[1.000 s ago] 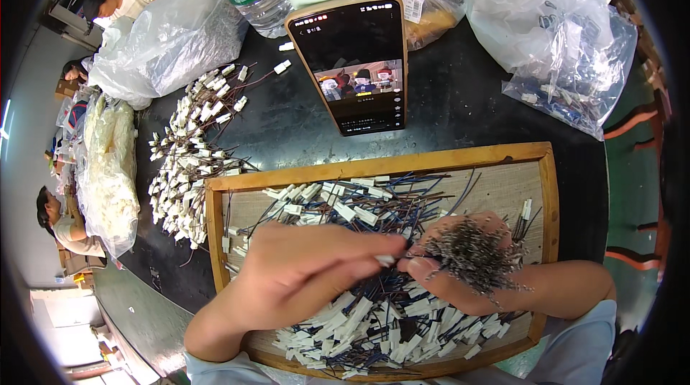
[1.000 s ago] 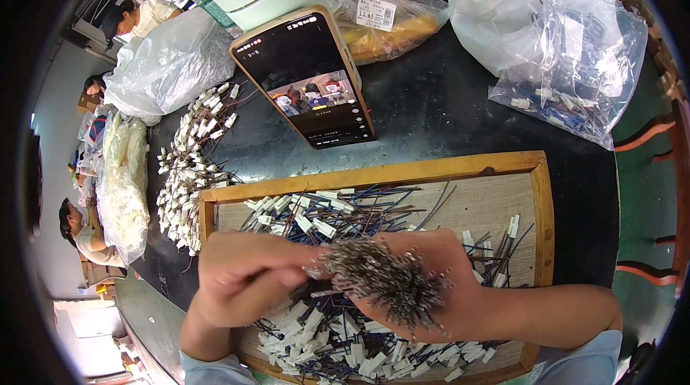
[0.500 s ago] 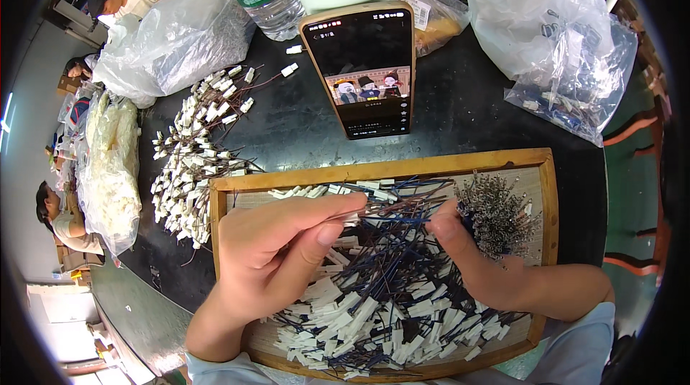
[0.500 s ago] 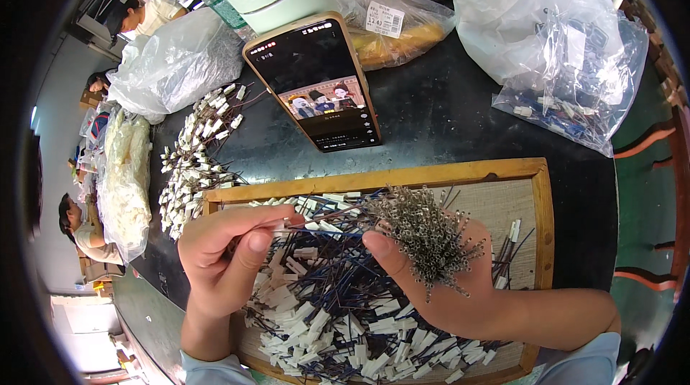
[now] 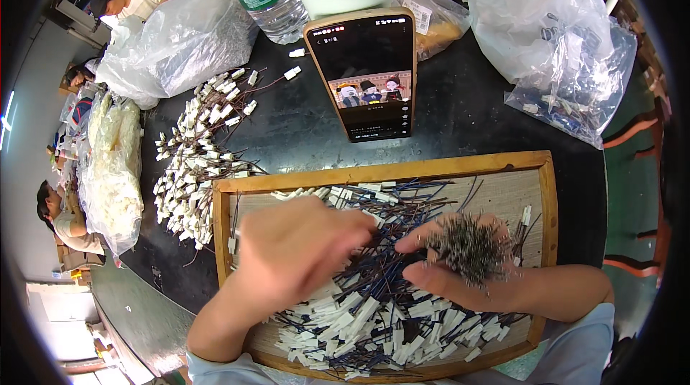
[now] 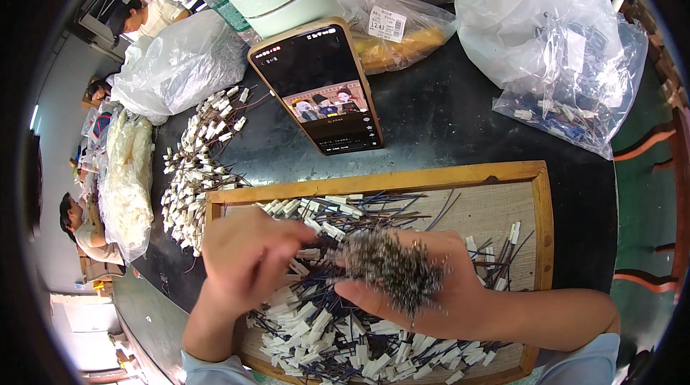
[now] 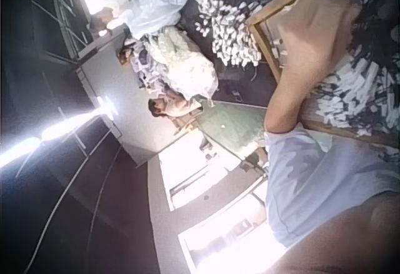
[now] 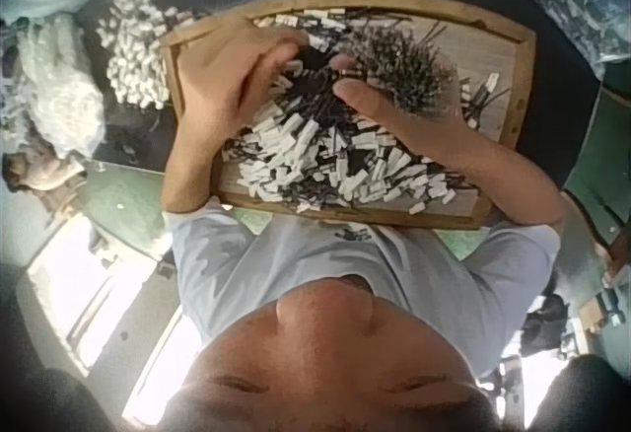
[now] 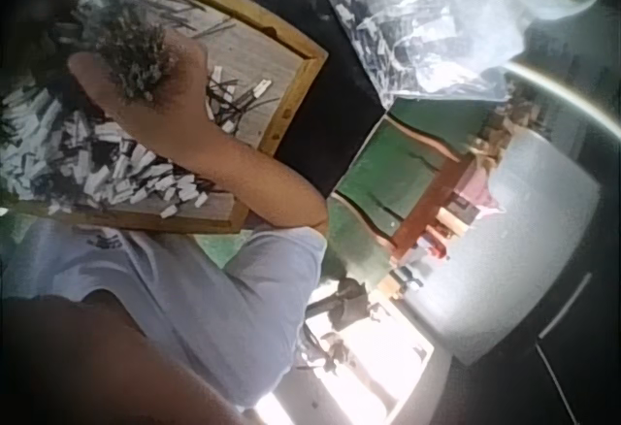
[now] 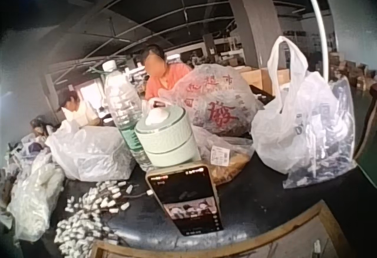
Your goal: The person assembles small wire harnesses by hand, grouping color-coded wires and attaching connectors.
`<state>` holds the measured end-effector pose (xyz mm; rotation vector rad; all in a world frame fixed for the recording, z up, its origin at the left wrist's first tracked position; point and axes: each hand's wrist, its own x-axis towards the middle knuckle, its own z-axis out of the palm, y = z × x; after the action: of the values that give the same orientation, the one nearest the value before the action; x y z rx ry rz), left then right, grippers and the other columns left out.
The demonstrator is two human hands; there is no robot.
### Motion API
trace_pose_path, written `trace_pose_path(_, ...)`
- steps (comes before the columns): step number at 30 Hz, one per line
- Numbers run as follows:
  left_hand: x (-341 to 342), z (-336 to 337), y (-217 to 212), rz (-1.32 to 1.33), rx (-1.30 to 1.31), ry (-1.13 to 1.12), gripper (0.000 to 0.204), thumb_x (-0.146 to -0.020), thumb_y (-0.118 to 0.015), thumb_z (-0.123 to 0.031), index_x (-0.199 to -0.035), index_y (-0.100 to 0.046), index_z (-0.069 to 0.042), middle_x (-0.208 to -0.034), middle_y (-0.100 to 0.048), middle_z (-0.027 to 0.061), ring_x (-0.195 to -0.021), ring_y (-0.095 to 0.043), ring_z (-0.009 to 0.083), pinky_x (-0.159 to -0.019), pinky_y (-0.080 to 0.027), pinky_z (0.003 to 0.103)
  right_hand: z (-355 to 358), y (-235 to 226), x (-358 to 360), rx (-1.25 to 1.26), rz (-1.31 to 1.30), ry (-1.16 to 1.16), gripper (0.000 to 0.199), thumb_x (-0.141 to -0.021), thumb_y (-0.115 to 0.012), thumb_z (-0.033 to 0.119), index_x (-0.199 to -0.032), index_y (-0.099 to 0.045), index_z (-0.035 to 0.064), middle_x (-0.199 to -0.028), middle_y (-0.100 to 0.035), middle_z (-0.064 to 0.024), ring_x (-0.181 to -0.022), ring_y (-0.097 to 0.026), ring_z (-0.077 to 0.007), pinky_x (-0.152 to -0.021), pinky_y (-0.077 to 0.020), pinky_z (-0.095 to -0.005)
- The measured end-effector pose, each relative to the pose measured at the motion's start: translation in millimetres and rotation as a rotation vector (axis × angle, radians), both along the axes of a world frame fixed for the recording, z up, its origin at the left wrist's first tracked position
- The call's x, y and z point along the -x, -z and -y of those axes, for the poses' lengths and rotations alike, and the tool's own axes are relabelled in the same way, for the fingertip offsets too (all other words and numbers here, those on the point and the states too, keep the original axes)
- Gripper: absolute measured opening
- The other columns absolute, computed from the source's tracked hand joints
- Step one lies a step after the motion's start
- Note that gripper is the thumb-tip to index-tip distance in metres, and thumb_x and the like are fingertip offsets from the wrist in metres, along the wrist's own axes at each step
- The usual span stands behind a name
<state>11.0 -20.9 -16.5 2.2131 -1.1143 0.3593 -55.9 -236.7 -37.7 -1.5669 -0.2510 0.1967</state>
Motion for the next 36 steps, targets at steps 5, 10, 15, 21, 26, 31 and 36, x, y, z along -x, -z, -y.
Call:
trace_pose_path(5,11,10,-1,-0.03,0.024,0.19,0.013,-0.078,-0.068,-0.015,-0.086,-0.066,-0.006,-0.065,-0.058,0.0015,-0.049,-0.052,0.0141,-0.042,-0.038,0.026,0,0,0,-0.103,-0.19,0.054,0.015,-0.081,-0.071,0.009,-0.092,-0.065,0.0005,-0.082,-0.064,-0.0025,-0.073,-0.056,-0.0057,-0.064,-0.0453,-0.0205)
trace_pose_path(10,10,7,1,-0.076,0.097,0.234,0.014,-0.079,-0.068,-0.019,-0.087,-0.066,-0.007,-0.064,-0.057,0.0002,-0.047,-0.051,0.0137,-0.041,-0.037,0.026,-8,-2,-3,-0.241,-0.175,0.218,0.011,-0.083,-0.068,0.007,-0.091,-0.064,-0.0001,-0.082,-0.063,-0.0015,-0.076,-0.056,-0.006,-0.065,-0.0441,-0.0206)
trace_pose_path(15,10,4,-5,-0.137,-0.037,0.313,0.016,-0.078,-0.069,-0.019,-0.088,-0.064,-0.008,-0.064,-0.058,-0.0008,-0.049,-0.054,0.014,-0.043,-0.04,0.026,4,14,1,-0.017,0.04,0.054,0.01,-0.085,-0.065,0.005,-0.094,-0.064,0.0008,-0.087,-0.065,-0.0041,-0.077,-0.059,-0.0075,-0.067,-0.0452,-0.0211)
trace_pose_path(21,2,12,-2,-0.062,0.23,0.071,0.023,-0.07,-0.071,0.001,-0.092,-0.064,-0.001,-0.084,-0.063,0.0109,-0.068,-0.063,0.0226,-0.055,-0.05,0.029,2,5,1,-0.273,-0.222,0.274,0.011,-0.089,-0.062,0.013,-0.093,-0.063,0.0028,-0.078,-0.063,-0.0011,-0.069,-0.057,-0.0066,-0.055,-0.0411,-0.0218)
trace_pose_path(26,-11,-1,4,0.087,0.104,0.15,0.027,-0.072,-0.07,0.003,-0.099,-0.065,0.0,-0.088,-0.063,0.012,-0.073,-0.064,0.023,-0.061,-0.052,0.029,7,3,0,-0.464,-0.457,0.257,0.02,-0.091,-0.059,0.025,-0.095,-0.06,0.0046,-0.067,-0.049,0.0044,-0.057,-0.04,-0.001,-0.049,-0.0321,-0.0205)
trace_pose_path(31,-6,-1,8,-0.045,0.173,-0.2,0.028,-0.078,-0.063,0.007,-0.106,-0.063,0.003,-0.087,-0.064,0.0116,-0.076,-0.062,0.0178,-0.068,-0.048,0.026,-6,13,6,-0.389,-0.269,0.333,0.02,-0.089,-0.062,0.021,-0.096,-0.058,0.0027,-0.076,-0.054,0.0013,-0.061,-0.047,-0.0051,-0.053,-0.0372,-0.0228)
trace_pose_path(36,0,4,2,-0.209,0.181,-0.005,0.024,-0.083,-0.06,0.002,-0.107,-0.062,0.004,-0.092,-0.064,0.0135,-0.077,-0.062,0.0174,-0.069,-0.048,0.026,3,3,4,0.134,0.18,0.123,0.02,-0.084,-0.063,0.007,-0.099,-0.055,-0.0025,-0.089,-0.058,-0.008,-0.077,-0.057,-0.0101,-0.067,-0.0446,-0.0258)
